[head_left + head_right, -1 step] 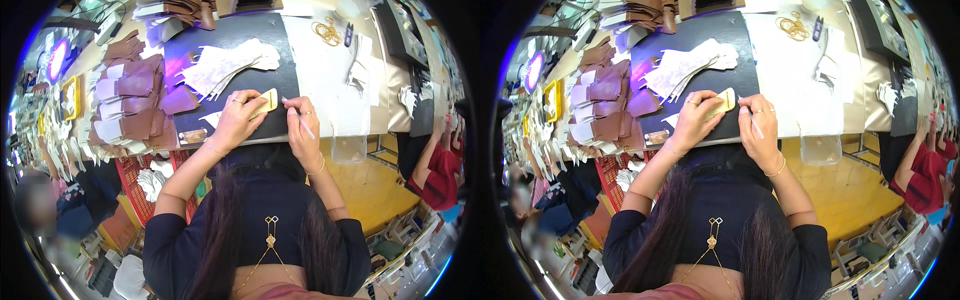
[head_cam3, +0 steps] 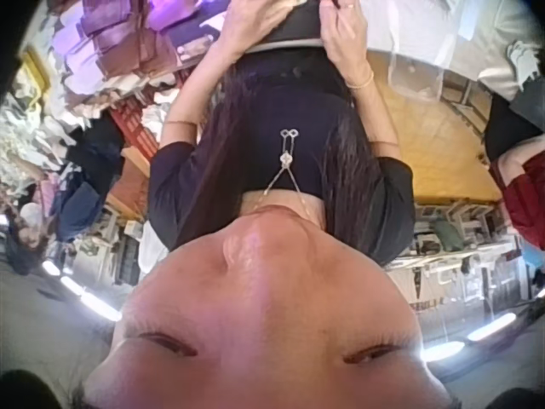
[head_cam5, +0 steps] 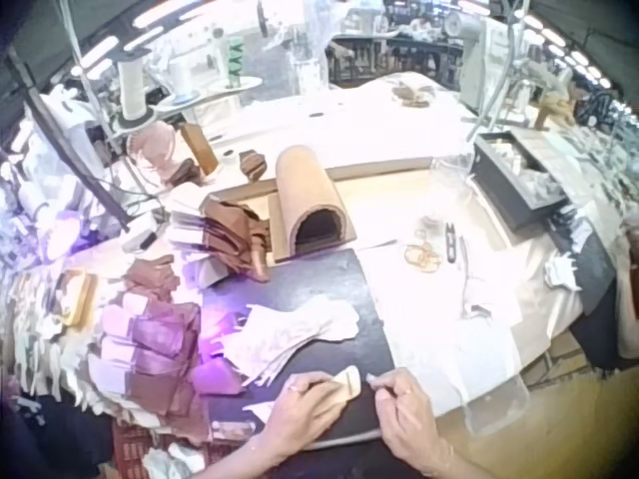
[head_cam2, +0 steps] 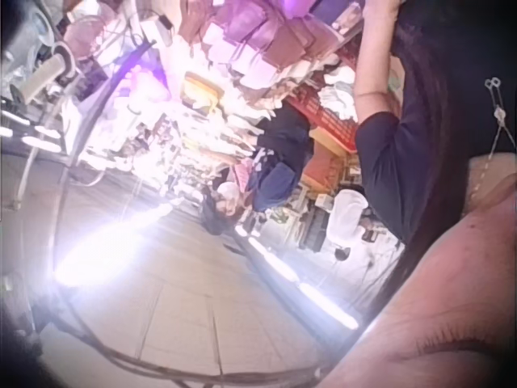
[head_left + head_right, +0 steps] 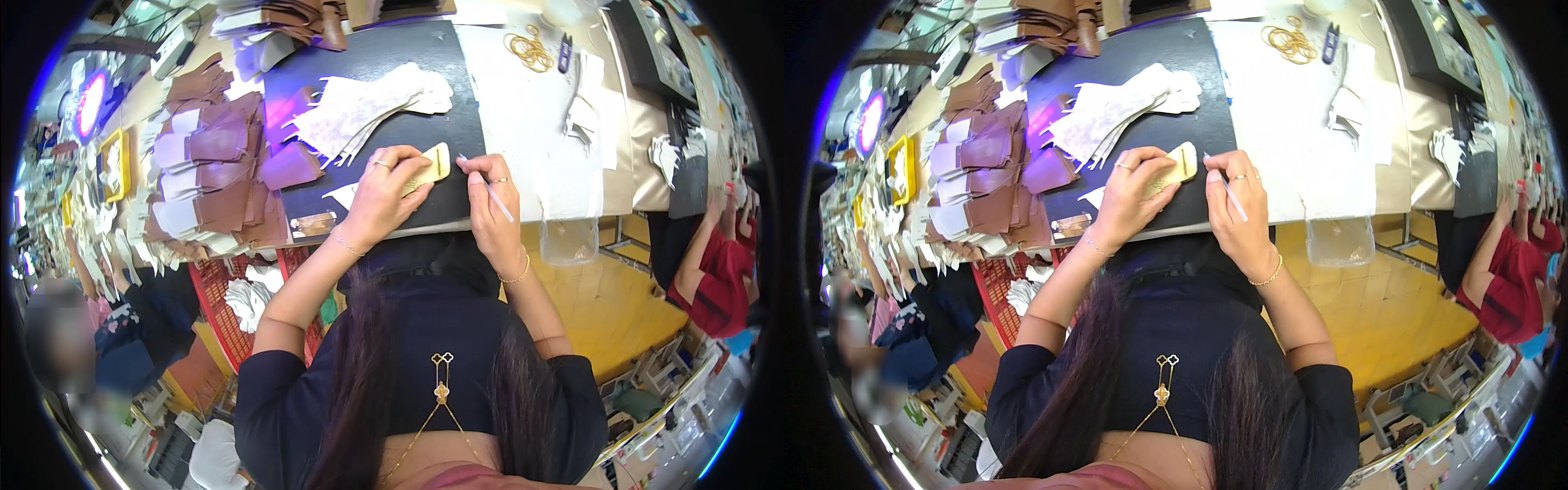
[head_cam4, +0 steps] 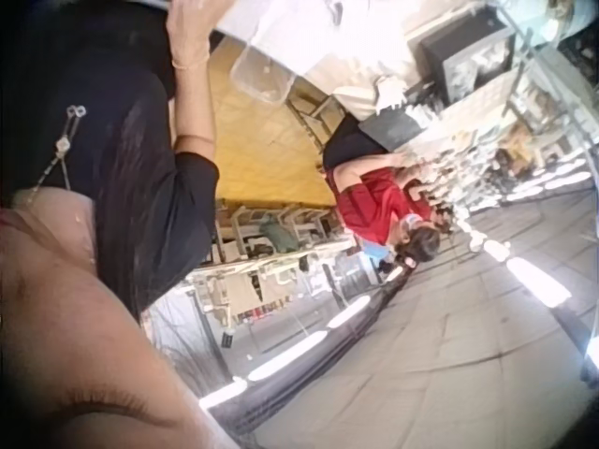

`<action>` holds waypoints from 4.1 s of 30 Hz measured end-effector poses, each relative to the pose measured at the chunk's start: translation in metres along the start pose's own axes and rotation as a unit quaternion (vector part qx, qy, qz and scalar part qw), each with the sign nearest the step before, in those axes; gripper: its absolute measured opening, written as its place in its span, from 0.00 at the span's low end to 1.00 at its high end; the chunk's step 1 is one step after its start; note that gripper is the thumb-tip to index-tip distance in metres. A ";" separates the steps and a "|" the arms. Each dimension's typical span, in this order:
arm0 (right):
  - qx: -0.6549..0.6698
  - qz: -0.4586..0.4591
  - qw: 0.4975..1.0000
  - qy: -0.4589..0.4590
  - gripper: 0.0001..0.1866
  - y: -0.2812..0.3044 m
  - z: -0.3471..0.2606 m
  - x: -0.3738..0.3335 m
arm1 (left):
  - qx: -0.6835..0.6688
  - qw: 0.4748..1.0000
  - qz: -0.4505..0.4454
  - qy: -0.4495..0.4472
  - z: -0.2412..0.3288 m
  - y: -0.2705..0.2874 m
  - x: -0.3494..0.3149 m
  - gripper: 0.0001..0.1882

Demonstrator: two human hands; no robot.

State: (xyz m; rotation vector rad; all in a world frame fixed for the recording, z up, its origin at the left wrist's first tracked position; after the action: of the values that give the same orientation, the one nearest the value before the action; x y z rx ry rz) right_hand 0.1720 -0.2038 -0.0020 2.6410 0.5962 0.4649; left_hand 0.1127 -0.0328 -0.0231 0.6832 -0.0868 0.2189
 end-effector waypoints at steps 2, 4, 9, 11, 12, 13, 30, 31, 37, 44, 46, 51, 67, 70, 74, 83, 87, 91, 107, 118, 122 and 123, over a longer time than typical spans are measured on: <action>0.098 0.022 0.993 -0.055 0.07 -0.003 0.009 -0.001 | -0.028 0.999 0.007 0.019 -0.003 0.003 0.001 0.19; 0.149 0.014 0.986 -0.069 0.09 -0.008 0.014 -0.002 | -0.059 0.997 0.007 0.047 -0.006 0.005 0.002 0.19; 0.219 0.038 0.972 -0.075 0.10 -0.011 0.017 -0.001 | -0.057 0.997 -0.005 0.056 -0.007 0.007 0.010 0.24; 0.250 0.044 0.964 -0.082 0.10 -0.010 0.015 0.000 | -0.040 0.997 -0.023 0.056 -0.007 0.006 0.011 0.26; 0.274 0.049 0.956 -0.089 0.10 -0.009 0.014 0.000 | -0.035 0.998 -0.024 0.044 -0.006 0.006 0.012 0.27; 0.296 0.055 0.948 -0.103 0.11 -0.009 0.014 0.002 | -0.031 0.999 -0.025 0.032 -0.006 0.006 0.012 0.28; 0.325 0.048 0.939 -0.099 0.12 -0.006 0.006 0.002 | -0.189 0.977 -0.015 0.100 -0.032 0.006 0.006 0.40; 0.340 0.045 0.932 -0.115 0.12 -0.006 0.007 0.002 | -0.186 0.978 -0.012 0.097 -0.032 0.006 0.006 0.40; 0.285 0.048 0.955 -0.073 0.13 -0.004 -0.001 -0.001 | -0.159 0.984 0.011 0.081 -0.028 0.002 0.003 0.40; 0.263 0.016 0.958 -0.115 0.16 -0.004 -0.006 -0.002 | -0.074 0.997 0.029 -0.001 -0.013 0.006 0.004 0.37; 0.268 -0.003 0.958 -0.098 0.16 -0.004 -0.010 -0.001 | -0.084 0.996 0.028 -0.002 -0.012 0.007 0.004 0.39; 0.253 -0.021 0.961 -0.109 0.17 -0.002 -0.015 -0.002 | -0.067 0.997 0.024 -0.006 -0.012 0.007 0.003 0.39; 0.366 -0.024 0.900 -0.236 0.11 -0.009 0.025 0.017 | -0.069 0.997 0.026 -0.032 -0.012 0.004 0.003 0.34; 0.368 -0.019 0.905 -0.211 0.13 -0.015 0.023 0.019 | -0.076 0.996 0.021 -0.030 -0.014 0.004 0.001 0.34; 0.292 0.051 0.949 -0.108 0.15 -0.001 0.023 0.025 | -0.146 0.988 0.050 -0.003 -0.021 0.008 -0.003 0.35; -0.220 -0.118 0.962 0.114 0.23 -0.012 0.021 0.031 | -0.242 0.962 0.081 0.095 -0.002 0.043 -0.012 0.39; -0.215 -0.100 0.958 0.162 0.19 -0.016 0.018 0.029 | -0.193 0.971 0.067 0.124 0.011 0.070 -0.011 0.36; -0.194 -0.095 0.957 0.192 0.14 -0.018 0.013 0.031 | -0.241 0.942 0.012 0.232 0.004 0.081 -0.002 0.35; 0.183 -0.421 0.880 0.124 0.07 0.013 -0.059 0.019 | -0.055 0.910 -0.387 0.142 -0.012 0.028 0.061 0.26; 0.398 -0.130 0.901 0.110 0.13 0.010 -0.067 0.105 | -0.057 0.968 -0.229 0.081 -0.007 0.026 0.027 0.25; 0.350 -0.140 0.926 -0.034 0.11 -0.045 -0.019 0.137 | -0.021 0.987 -0.131 0.088 0.007 0.025 -0.005 0.17; 0.149 -0.145 0.978 -0.036 0.14 -0.051 -0.007 0.143 | -0.002 0.991 -0.101 0.084 0.010 0.025 -0.010 0.17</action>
State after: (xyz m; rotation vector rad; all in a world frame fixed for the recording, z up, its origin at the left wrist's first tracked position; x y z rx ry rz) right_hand 0.2740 -0.0926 0.0149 2.7634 1.0820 0.2030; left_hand 0.0968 -0.0219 -0.0019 0.6617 0.1418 0.0816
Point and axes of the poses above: each hand's wrist, its own x-axis towards the middle knuckle, its own y-axis out of the back of the hand, z = x × y, the point moved 4 cm from there along x, towards the middle knuckle, and after that the axes turned 8 degrees about y, right-handed, at the moved point
